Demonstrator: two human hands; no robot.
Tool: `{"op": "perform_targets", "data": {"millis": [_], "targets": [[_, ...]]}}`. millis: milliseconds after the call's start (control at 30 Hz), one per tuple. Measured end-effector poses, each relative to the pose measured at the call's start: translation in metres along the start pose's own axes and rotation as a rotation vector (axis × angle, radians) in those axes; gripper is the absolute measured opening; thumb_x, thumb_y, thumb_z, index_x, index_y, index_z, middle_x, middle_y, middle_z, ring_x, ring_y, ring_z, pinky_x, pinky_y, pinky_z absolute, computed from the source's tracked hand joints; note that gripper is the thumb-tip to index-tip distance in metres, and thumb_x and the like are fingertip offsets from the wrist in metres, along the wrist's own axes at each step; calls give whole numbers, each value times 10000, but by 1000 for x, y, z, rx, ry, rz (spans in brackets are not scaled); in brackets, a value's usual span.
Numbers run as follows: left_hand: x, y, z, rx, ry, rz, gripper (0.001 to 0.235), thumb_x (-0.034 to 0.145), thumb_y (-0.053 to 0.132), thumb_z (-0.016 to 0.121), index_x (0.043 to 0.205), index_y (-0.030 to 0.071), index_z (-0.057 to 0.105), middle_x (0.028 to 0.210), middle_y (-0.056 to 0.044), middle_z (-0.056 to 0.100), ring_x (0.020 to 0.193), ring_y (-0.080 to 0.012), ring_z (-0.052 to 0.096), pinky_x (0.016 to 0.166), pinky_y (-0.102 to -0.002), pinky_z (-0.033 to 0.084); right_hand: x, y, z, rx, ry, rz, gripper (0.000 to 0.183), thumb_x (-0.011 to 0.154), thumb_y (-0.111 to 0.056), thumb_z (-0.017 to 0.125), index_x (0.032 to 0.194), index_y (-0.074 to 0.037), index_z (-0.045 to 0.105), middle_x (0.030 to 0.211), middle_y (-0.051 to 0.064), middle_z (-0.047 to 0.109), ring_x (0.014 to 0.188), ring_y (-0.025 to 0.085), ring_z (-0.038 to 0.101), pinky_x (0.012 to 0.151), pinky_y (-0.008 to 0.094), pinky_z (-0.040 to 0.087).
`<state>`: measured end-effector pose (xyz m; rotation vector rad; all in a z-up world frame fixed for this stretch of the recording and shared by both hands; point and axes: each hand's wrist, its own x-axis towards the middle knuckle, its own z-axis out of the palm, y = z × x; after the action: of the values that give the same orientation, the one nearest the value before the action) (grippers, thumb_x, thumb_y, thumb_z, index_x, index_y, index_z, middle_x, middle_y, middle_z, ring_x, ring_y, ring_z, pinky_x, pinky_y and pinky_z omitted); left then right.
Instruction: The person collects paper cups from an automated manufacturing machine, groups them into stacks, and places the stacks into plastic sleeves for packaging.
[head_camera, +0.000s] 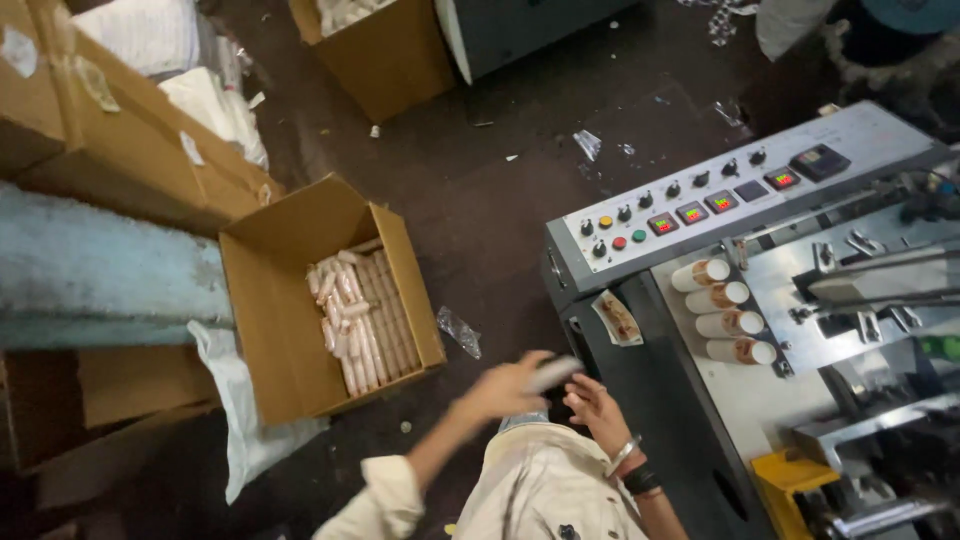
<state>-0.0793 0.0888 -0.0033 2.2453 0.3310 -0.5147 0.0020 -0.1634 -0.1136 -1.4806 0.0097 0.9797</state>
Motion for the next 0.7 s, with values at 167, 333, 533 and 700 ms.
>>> {"op": "perform_targets", "data": {"millis": [167, 333, 533, 700], "targets": [[48, 91, 23, -213, -51, 258, 1183, 674, 423, 870, 1594, 103, 198, 1045, -237, 696, 953, -424, 690, 803, -503, 553, -26, -48, -21, -69, 262, -218, 116, 940, -75, 707, 985, 24, 748, 801, 46, 700, 661, 89, 578, 575, 264, 482], [99, 92, 57, -594, -209, 497, 776, 809, 355, 871, 1392, 16, 490, 1052, -147, 677, 925, -312, 628, 787, -428, 505, -64, -73, -43, 84, 502, -308, 154, 971, -97, 688, 1064, 26, 680, 850, 24, 703, 722, 78, 625, 631, 248, 509], [112, 130, 72, -791, -498, 261, 367, 949, 337, 735, 1082, -5, 718, 784, 4, 629, 671, -87, 500, 587, -275, 420, -101, -89, -49, 179, 672, -362, 304, 942, -129, 667, 1223, -12, 648, 887, -1, 697, 750, 72, 629, 672, 233, 528], [107, 157, 73, -564, -506, 513, 321, 946, 315, 740, 1060, 20, 689, 789, 3, 642, 698, -55, 542, 627, -261, 490, -124, -61, -54, 112, 1047, -305, 188, 1003, -146, 691, 1057, 34, 694, 796, 10, 671, 653, 75, 573, 586, 239, 468]]}}
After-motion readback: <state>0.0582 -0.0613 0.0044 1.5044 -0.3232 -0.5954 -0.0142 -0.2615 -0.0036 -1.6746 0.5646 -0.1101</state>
